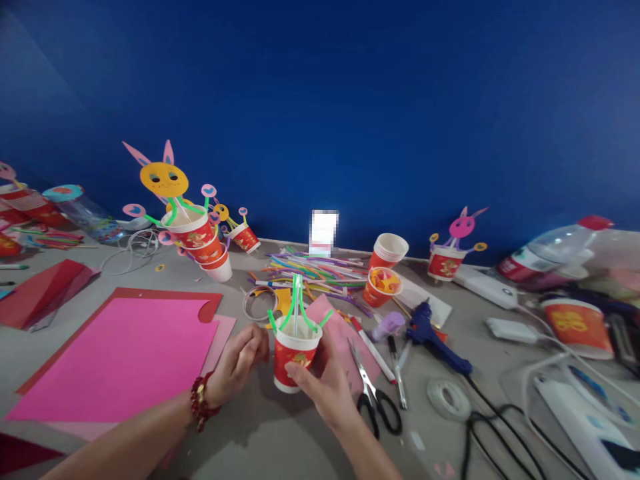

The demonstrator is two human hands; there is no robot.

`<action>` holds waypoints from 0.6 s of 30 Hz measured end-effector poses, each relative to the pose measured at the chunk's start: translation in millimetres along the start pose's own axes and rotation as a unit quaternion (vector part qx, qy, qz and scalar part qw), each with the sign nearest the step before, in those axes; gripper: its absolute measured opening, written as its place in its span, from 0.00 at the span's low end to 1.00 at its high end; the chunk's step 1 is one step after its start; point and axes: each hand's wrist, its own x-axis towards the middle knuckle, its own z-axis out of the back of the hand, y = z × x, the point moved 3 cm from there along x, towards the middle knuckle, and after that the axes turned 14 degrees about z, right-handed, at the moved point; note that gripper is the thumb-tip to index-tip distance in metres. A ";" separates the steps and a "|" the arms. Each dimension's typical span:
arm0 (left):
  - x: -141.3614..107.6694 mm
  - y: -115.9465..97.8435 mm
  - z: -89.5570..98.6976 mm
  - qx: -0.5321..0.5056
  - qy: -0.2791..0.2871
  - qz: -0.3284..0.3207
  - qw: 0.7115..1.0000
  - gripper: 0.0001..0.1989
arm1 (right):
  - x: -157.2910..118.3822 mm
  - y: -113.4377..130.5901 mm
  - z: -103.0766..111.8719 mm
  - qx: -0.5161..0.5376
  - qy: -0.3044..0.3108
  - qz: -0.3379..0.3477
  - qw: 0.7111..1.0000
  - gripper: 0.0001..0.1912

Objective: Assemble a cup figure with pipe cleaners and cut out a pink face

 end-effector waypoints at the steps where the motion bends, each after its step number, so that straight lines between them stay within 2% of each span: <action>1: 1.3 1.0 -0.3 -0.012 -0.003 0.020 1.000 0.20 | -0.9 -1.4 0.7 -0.012 0.001 0.007 1.000 0.27; 4: 9.2 -2.9 1.3 -0.066 -0.028 0.082 0.994 0.22 | -3.2 -5.2 5.0 -0.084 -0.001 0.038 0.996 0.30; 6: 16.5 -12.6 6.5 -0.113 -0.053 0.116 0.985 0.21 | -3.1 -5.8 8.6 -0.150 0.000 0.065 0.987 0.30; 10: 19.8 -39.2 32.3 -0.205 -0.089 0.176 0.959 0.17 | 1.3 -0.8 14.6 -0.256 0.000 0.100 0.961 0.30; 14: -13.6 -52.3 83.7 -0.244 -0.123 0.222 0.936 0.11 | 5.6 5.5 18.6 -0.339 0.014 0.118 0.933 0.28; 15: -27.6 -52.7 101.1 -0.254 -0.165 0.237 0.923 0.10 | 5.9 5.9 19.9 -0.356 0.014 0.120 0.927 0.28; 17: -59.8 -57.4 138.6 -0.210 -0.311 0.230 0.898 0.06 | 6.0 5.6 22.1 -0.380 0.014 0.119 0.917 0.28; 18: -74.5 -62.0 152.4 -0.205 -0.336 0.223 0.892 0.07 | 5.9 5.3 22.9 -0.388 0.013 0.116 0.914 0.28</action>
